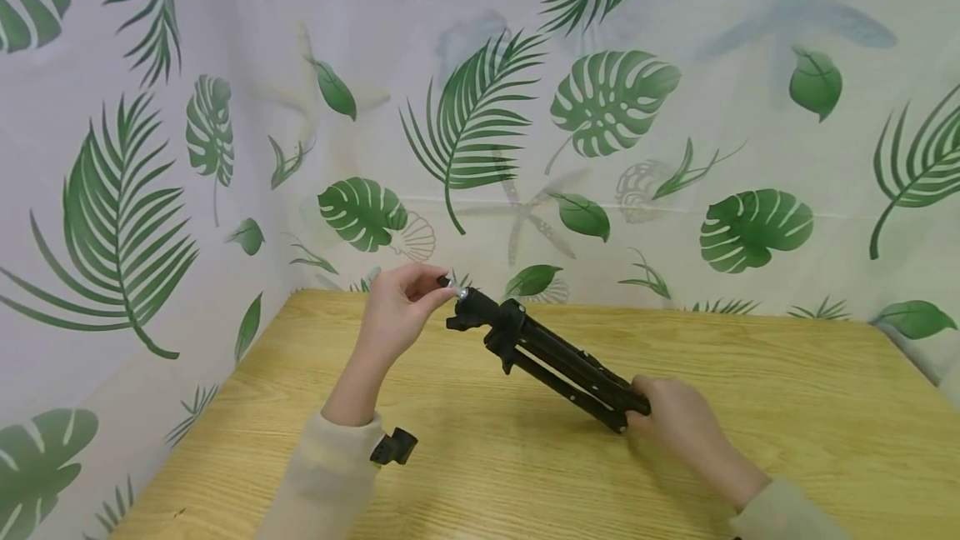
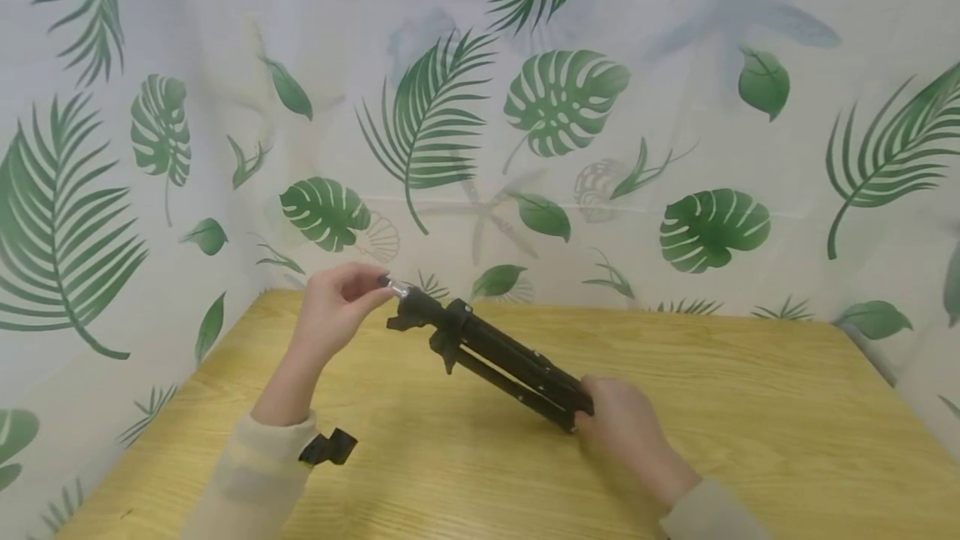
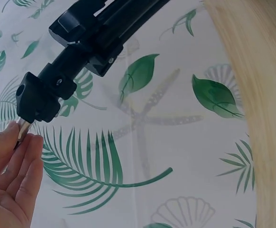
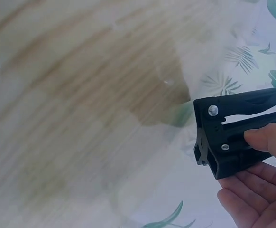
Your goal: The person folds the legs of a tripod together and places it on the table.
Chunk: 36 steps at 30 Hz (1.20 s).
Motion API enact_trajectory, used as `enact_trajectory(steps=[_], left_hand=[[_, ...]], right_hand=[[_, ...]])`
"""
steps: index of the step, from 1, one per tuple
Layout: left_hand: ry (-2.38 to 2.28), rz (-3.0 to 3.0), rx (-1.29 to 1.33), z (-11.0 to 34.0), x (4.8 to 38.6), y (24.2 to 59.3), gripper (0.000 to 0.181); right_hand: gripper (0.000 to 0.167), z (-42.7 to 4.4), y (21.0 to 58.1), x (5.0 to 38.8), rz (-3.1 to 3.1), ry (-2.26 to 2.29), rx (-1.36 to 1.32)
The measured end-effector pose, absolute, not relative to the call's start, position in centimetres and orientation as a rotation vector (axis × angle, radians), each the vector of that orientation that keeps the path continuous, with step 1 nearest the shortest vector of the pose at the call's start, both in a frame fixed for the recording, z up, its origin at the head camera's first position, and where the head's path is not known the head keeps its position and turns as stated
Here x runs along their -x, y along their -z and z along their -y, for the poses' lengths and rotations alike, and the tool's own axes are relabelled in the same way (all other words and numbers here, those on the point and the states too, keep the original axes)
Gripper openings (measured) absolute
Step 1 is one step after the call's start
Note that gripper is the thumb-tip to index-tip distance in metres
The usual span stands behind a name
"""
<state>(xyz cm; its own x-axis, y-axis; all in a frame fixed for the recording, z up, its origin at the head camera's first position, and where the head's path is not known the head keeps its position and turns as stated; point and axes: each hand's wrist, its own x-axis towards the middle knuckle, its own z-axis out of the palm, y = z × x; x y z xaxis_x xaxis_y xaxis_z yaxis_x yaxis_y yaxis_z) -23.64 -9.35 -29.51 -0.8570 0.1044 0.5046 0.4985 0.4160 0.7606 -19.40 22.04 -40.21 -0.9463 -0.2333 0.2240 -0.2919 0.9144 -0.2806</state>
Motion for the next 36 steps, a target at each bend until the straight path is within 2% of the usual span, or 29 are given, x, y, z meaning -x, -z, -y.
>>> enact_trajectory(steps=[11, 21, 36], left_hand=[[1.370, 2.429, 0.440, 10.7, 23.8, 31.4, 0.015], [1.280, 2.511, 0.477, 11.4, 24.3, 33.0, 0.017], [1.090, 2.700, 0.522, 12.1, 25.0, 35.5, 0.009]], right_hand=[[0.017, -23.0, 39.6, 19.5, 2.889, -0.390, -0.390], [0.026, -23.2, 39.3, 19.5, 2.900, -0.322, -0.383], [0.025, -23.4, 39.0, 19.9, 2.843, -0.222, -0.395]])
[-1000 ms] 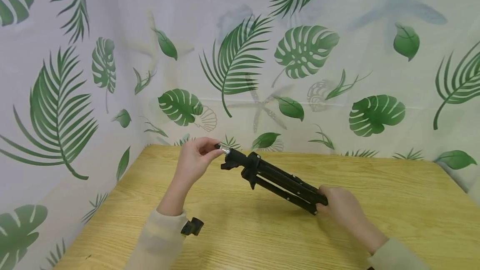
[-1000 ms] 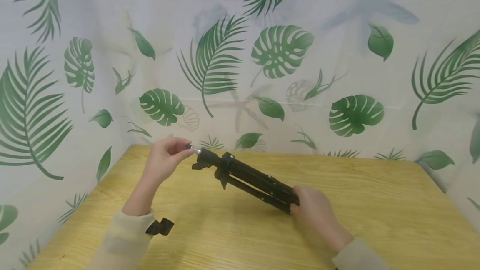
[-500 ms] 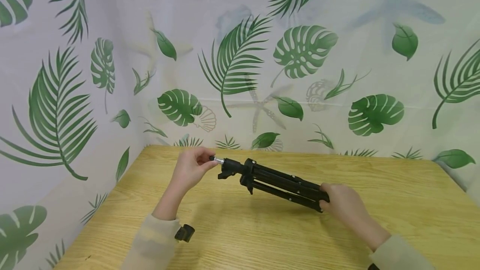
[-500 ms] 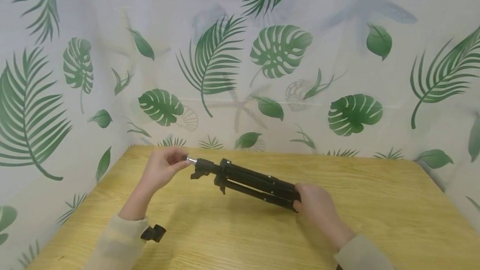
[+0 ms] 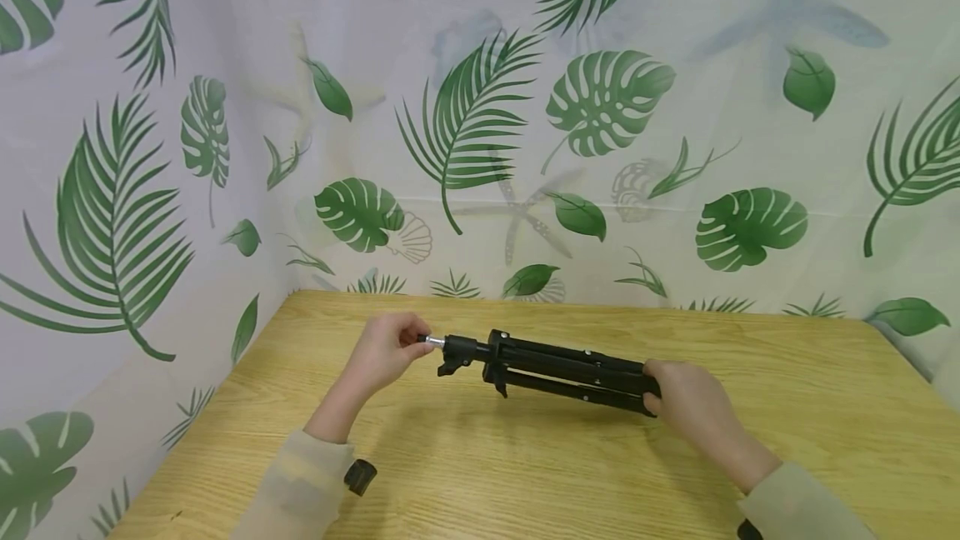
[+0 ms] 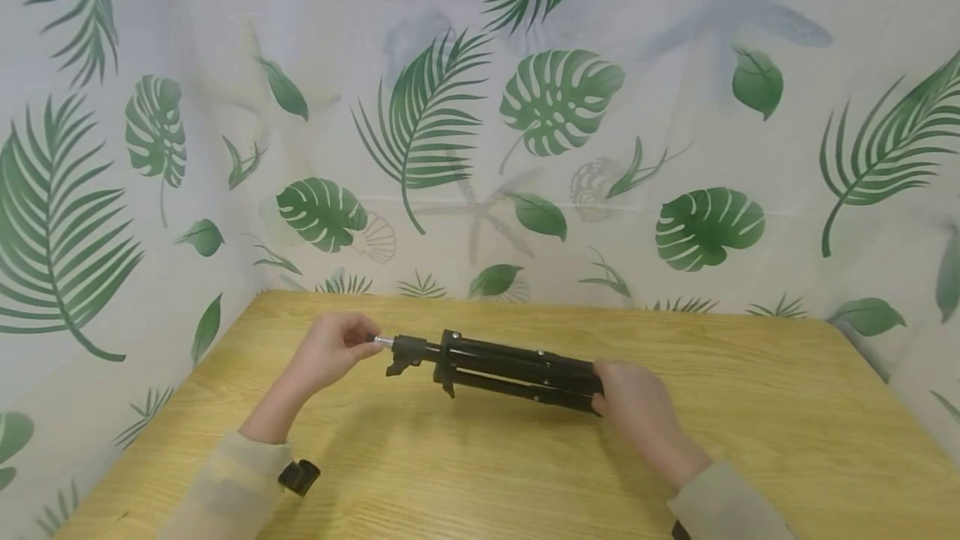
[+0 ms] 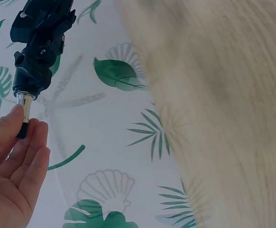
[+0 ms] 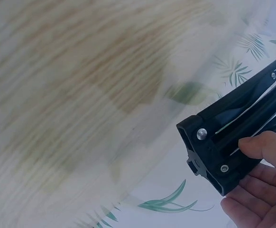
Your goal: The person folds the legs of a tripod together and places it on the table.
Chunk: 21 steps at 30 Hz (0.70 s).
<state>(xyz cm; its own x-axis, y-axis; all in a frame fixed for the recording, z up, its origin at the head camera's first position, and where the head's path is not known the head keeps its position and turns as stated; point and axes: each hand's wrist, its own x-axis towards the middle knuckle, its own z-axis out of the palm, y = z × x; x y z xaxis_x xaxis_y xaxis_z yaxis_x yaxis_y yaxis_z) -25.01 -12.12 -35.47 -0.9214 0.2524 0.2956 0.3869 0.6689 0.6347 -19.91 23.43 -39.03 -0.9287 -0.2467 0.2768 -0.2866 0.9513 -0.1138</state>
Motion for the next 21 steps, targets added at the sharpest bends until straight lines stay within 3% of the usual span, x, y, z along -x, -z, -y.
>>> enact_trajectory(steps=[21], left_hand=[[0.850, 2.917, 0.634, 11.6, 26.3, 38.4, 0.008]], right_hand=[[0.022, -23.7, 39.9, 20.6, 2.790, -0.088, -0.442]])
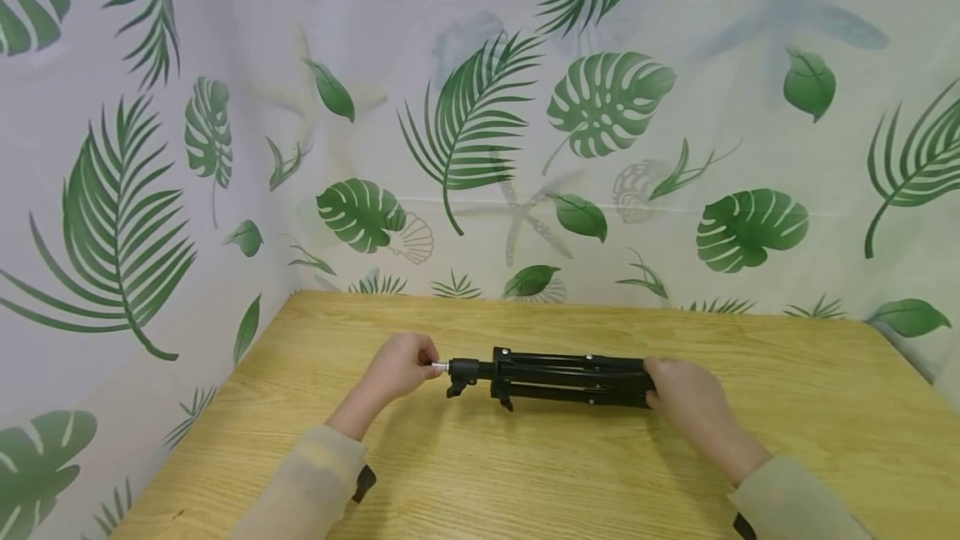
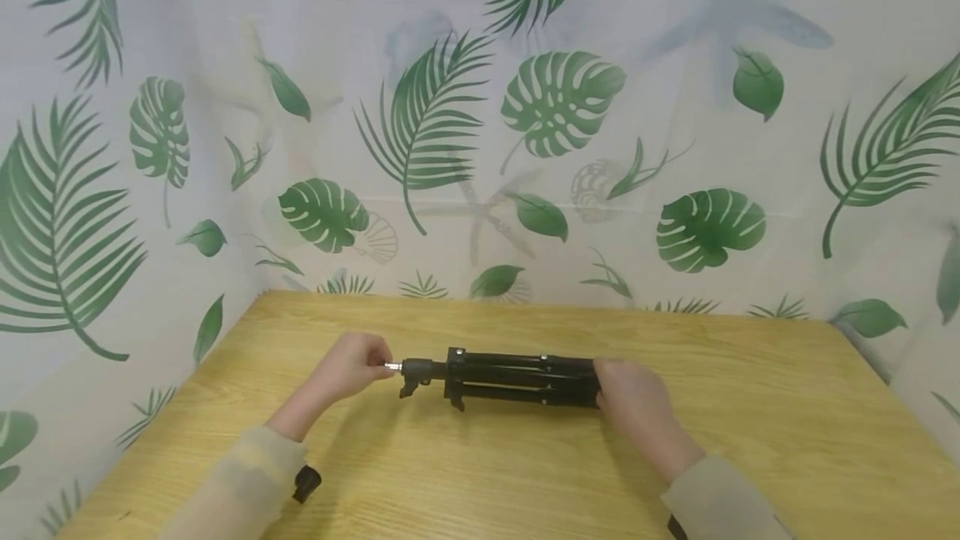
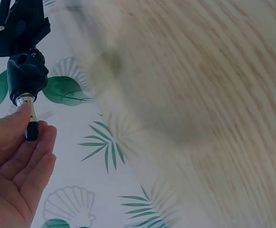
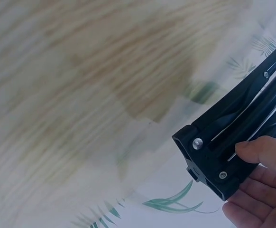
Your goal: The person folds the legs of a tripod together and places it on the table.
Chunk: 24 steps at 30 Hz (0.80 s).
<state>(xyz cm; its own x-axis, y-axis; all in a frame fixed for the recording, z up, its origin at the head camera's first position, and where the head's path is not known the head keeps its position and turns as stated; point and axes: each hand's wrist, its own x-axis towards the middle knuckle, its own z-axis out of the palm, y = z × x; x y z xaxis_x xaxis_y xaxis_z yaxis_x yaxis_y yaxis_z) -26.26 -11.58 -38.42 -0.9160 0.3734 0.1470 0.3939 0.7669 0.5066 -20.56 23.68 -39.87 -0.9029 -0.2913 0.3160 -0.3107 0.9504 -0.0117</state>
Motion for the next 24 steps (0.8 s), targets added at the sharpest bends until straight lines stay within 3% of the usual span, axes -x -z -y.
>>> enact_trajectory(steps=[24], left_hand=[[0.523, 3.065, 0.612, 11.4, 27.6, 40.4, 0.010]], right_hand=[[0.023, -22.9, 40.7, 20.9, 2.786, -0.022, -0.479]])
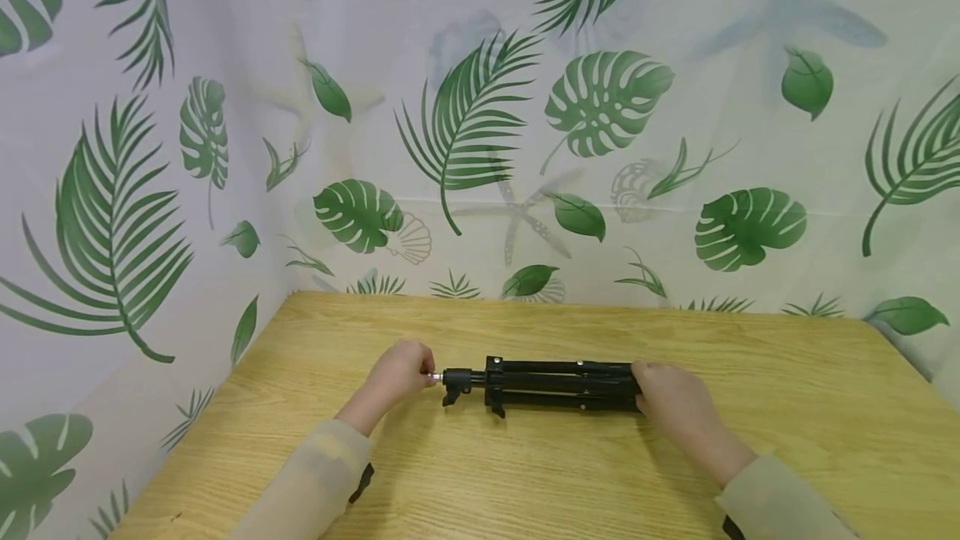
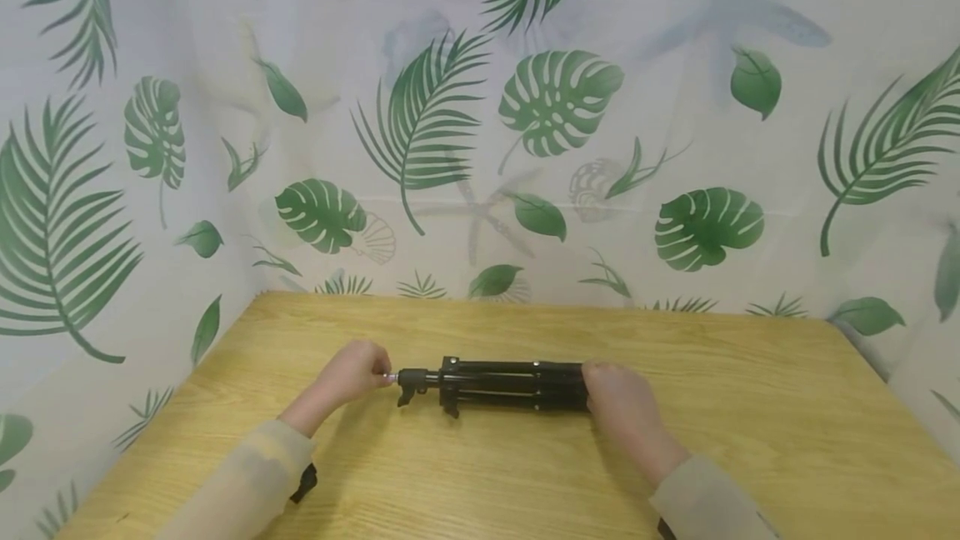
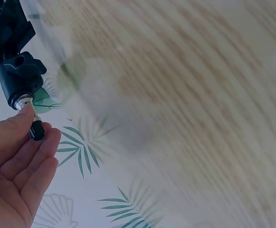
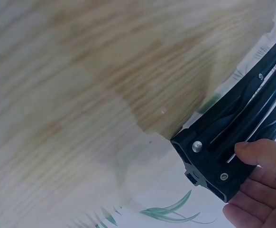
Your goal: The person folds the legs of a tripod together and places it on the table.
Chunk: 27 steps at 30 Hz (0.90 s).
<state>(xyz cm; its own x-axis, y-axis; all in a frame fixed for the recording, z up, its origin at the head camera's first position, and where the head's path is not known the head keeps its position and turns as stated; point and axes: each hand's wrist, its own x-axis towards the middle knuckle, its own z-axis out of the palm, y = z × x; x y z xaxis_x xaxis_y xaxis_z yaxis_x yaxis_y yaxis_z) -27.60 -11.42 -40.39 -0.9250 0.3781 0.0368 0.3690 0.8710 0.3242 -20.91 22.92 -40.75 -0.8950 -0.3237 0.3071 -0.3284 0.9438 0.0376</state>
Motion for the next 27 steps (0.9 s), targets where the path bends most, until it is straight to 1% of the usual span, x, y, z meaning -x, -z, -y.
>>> enact_trajectory(steps=[19, 27], left_hand=[[-0.459, -3.006, -0.563, 11.38, 27.66, 40.79, 0.013], [-0.464, -3.018, -0.580, 11.34, 27.59, 40.90, 0.010]], right_hand=[[0.027, -22.45, 40.91, 20.76, 2.749, 0.023, -0.485], [0.027, -22.40, 40.96, 20.66, 2.760, 0.014, -0.491]])
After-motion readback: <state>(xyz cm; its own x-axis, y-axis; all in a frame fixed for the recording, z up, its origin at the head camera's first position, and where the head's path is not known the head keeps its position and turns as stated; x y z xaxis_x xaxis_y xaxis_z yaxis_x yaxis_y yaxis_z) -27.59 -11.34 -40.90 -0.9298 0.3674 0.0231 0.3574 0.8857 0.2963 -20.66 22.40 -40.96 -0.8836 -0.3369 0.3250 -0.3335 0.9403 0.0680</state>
